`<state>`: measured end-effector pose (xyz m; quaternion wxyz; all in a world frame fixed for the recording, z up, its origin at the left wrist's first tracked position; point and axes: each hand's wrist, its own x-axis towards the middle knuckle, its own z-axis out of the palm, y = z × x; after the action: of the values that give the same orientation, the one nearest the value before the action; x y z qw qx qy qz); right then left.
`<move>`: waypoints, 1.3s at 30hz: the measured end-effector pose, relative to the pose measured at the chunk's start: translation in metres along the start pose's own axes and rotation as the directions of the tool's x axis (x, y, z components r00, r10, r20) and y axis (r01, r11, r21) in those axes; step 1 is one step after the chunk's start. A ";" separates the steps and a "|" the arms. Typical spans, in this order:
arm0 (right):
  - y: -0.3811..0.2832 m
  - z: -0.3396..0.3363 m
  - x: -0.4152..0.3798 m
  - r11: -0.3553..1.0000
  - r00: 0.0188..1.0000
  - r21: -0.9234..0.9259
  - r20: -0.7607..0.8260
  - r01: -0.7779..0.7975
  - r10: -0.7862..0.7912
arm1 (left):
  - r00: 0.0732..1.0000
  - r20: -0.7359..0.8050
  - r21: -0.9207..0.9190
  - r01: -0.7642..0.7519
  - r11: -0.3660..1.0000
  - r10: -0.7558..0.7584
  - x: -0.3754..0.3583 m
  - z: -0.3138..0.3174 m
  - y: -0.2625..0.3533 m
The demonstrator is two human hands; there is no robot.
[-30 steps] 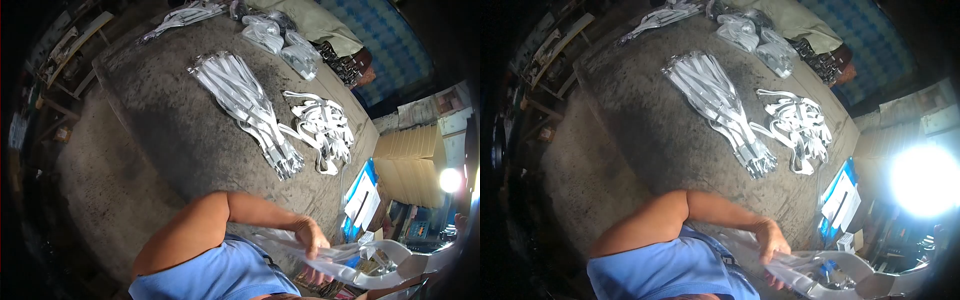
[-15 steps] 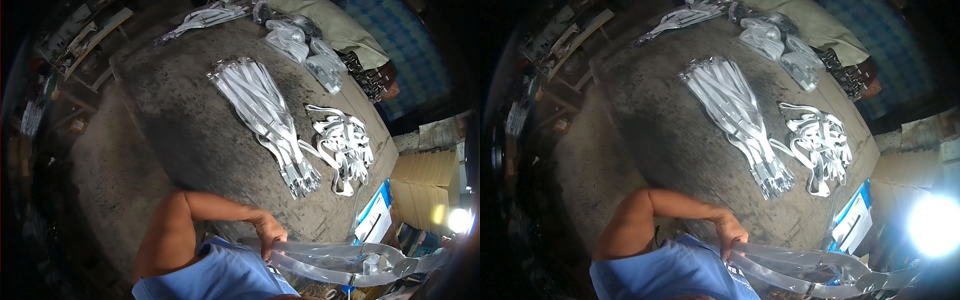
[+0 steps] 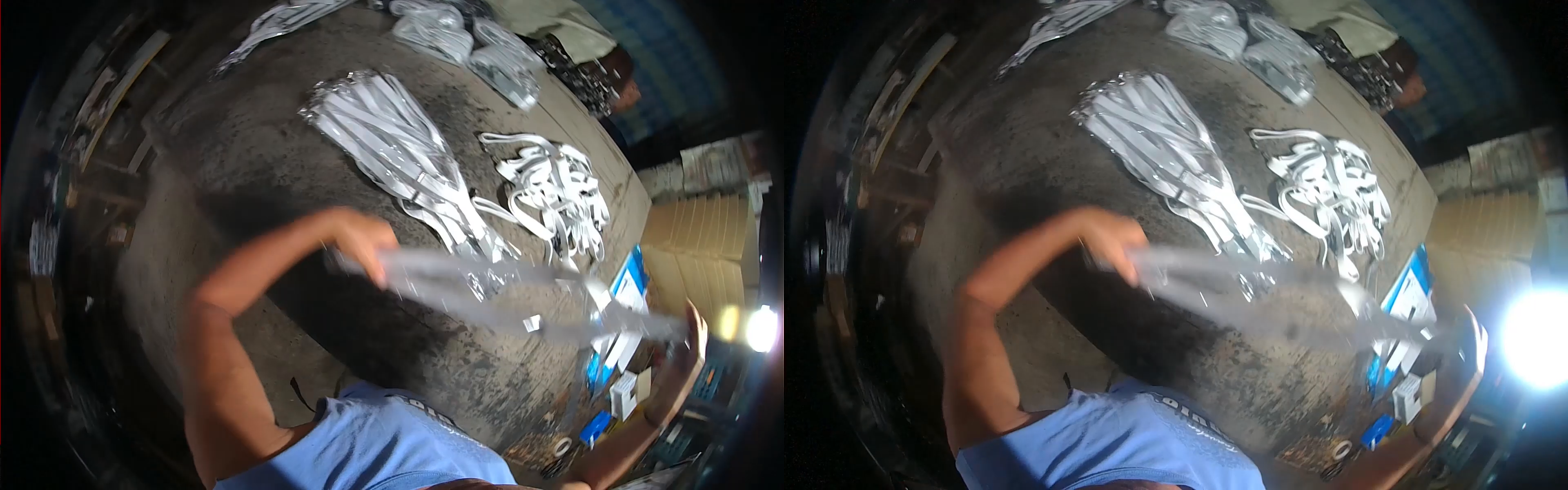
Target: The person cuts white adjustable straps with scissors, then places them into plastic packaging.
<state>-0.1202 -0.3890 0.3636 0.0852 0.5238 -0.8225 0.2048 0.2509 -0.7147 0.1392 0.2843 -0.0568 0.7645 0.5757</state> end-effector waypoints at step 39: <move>0.158 0.263 0.183 0.517 0.904 0.750 0.268 -0.413 0.334 | 0.376 -0.874 0.349 0.045 0.936 0.308 0.062 0.060 0.010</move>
<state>-0.3227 -0.5946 0.1523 -0.2382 0.3258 -0.7412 0.5365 0.2178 -0.6413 0.1064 -0.2286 -0.2573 0.8759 0.3380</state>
